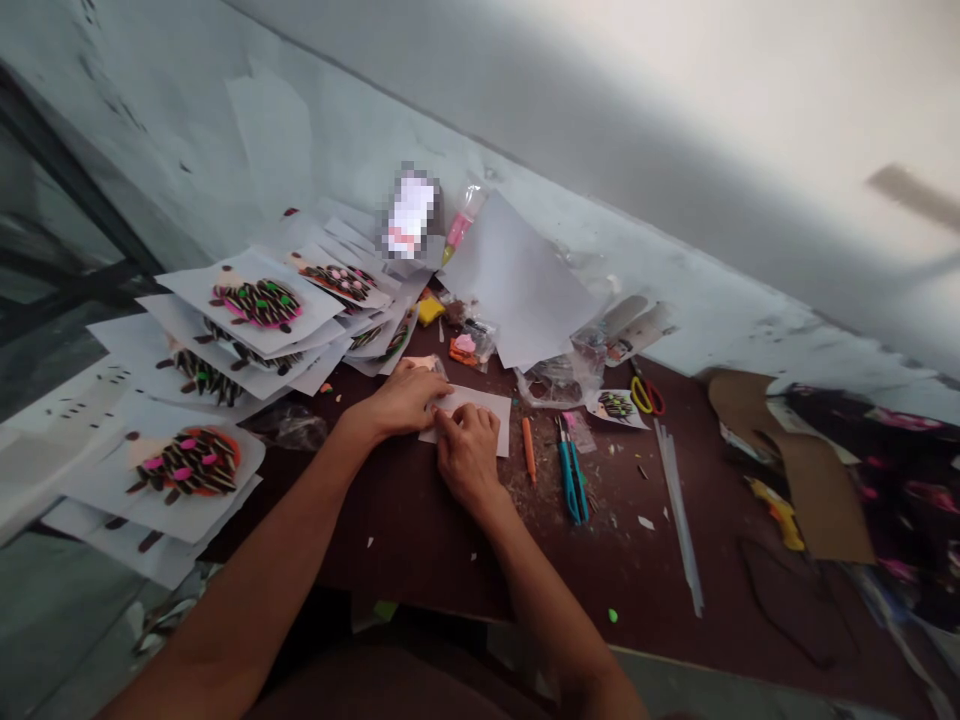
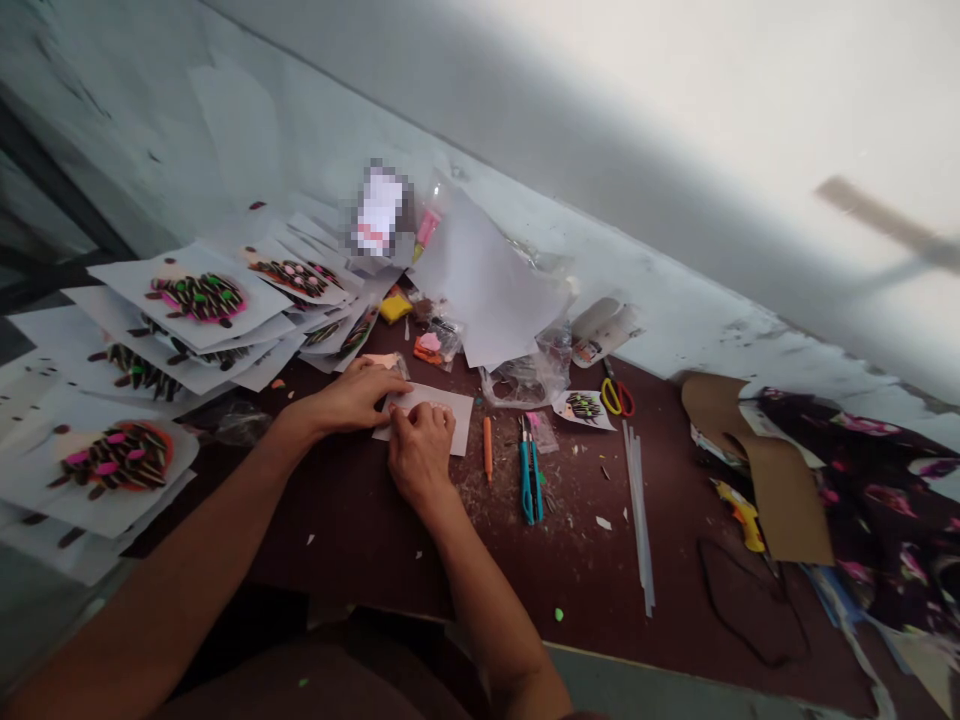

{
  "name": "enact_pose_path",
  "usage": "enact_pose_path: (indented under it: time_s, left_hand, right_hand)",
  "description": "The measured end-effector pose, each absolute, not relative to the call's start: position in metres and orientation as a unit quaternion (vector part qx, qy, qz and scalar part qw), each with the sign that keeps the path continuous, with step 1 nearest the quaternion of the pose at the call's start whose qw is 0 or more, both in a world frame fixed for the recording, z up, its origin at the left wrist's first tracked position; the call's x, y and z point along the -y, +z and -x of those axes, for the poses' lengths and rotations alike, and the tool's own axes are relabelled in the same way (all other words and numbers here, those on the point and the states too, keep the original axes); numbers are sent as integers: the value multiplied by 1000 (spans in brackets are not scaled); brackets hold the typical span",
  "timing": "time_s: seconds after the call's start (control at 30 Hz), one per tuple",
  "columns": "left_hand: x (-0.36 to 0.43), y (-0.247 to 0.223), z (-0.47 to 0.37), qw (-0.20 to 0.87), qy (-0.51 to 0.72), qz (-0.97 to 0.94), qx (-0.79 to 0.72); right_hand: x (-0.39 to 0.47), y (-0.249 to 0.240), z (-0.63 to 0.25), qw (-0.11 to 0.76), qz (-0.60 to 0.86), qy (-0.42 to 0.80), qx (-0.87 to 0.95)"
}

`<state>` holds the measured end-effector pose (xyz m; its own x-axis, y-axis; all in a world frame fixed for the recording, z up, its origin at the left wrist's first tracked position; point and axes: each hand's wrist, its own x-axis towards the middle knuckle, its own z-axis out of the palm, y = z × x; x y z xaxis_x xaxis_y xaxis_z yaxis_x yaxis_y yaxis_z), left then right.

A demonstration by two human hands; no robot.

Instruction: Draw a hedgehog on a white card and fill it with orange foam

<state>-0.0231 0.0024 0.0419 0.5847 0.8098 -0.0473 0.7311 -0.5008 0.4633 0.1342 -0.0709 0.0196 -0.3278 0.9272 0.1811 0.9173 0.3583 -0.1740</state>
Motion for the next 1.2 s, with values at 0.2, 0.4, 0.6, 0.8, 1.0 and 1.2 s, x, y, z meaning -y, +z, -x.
enact_pose_path:
  time_s: [0.2,0.4,0.6,0.8,1.0,1.2]
  left_hand:
    - [-2,38,28,223,83,-864,-444]
    - [-4,28,30,201,162,-861,-437]
    - [-7,28,16,79,165,-836,-518]
    - [-6,20,9,35,137,-797,-587]
    - [-10,16,14,30,149,-783,-602]
    - [-15,10,20,50,269,-800,-535]
  right_hand:
    - [67,19,-142,197,555,76,804]
    - [58,18,-172,331,623,41,708]
    - [55,16,-181,358,611,13,706]
    - [56,20,-182,356,607,18,710]
    - [54,24,-187,380,607,20,697]
    - [52,24,-190,394,603,20,694]
